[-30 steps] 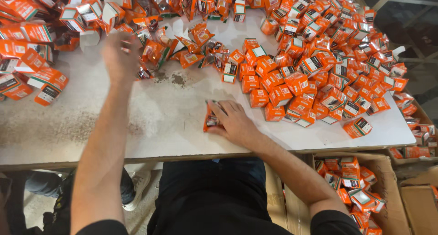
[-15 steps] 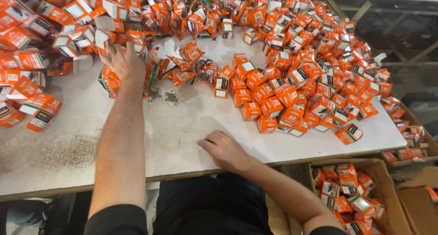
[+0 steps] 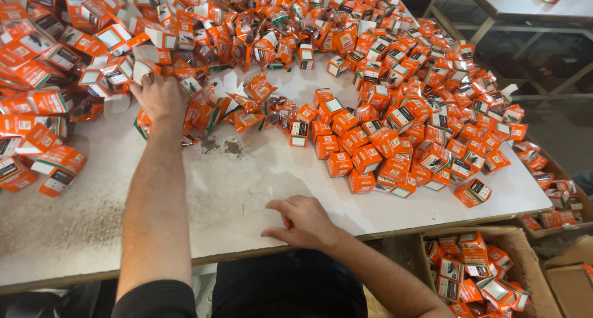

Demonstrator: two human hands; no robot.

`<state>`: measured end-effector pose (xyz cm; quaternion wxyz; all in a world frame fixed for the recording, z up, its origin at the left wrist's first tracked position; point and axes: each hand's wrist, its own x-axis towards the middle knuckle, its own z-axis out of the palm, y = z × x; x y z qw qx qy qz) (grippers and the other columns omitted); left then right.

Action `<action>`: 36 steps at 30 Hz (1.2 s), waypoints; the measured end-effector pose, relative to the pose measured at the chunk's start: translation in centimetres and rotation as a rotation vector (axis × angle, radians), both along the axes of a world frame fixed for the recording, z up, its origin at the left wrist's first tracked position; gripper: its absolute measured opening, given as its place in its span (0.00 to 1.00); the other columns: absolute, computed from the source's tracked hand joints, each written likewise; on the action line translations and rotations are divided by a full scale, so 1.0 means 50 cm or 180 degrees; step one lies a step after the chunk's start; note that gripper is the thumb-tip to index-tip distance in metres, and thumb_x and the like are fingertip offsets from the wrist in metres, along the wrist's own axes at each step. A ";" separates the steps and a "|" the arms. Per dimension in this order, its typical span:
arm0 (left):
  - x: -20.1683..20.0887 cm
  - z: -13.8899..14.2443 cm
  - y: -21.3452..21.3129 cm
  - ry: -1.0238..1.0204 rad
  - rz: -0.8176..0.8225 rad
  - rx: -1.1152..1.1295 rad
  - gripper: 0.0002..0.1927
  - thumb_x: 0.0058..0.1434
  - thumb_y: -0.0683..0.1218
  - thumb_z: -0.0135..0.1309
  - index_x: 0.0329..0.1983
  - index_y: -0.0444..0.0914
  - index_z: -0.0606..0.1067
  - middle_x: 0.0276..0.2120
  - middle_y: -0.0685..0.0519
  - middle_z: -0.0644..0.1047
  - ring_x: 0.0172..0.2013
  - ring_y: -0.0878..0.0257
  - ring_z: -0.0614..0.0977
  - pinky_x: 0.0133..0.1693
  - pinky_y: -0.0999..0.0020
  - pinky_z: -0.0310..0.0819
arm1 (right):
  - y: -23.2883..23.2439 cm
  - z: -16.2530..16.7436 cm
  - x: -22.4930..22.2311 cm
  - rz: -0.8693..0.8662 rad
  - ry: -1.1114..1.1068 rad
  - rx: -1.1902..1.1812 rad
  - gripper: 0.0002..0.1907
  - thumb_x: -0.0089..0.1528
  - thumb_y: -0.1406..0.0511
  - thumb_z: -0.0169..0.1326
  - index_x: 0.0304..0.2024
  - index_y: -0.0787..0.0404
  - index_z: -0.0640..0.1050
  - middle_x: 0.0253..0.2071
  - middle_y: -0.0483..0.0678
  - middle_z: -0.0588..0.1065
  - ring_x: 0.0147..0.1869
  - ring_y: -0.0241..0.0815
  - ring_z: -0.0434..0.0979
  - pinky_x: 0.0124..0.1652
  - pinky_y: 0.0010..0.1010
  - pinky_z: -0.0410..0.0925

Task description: The person picks up small orange product boxes from a large pile on the table, opens and folds each box, and places the finished boxes into cardboard cartons below the table. They repeatedly gather boxes from the pile and pack them one at a time by hand.

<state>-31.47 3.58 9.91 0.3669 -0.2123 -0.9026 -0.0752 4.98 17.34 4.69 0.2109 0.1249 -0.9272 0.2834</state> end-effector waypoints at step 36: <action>0.593 -0.095 -0.109 -0.0345 -0.2723 0.1259 0.17 0.44 0.42 0.64 0.37 0.37 0.73 0.49 0.35 0.74 0.53 0.40 0.75 0.52 0.51 0.71 | -0.002 0.008 0.014 -0.0840 -0.0405 -0.0346 0.03 0.66 0.68 0.56 0.39 0.63 0.76 0.30 0.54 0.77 0.38 0.58 0.79 0.39 0.45 0.70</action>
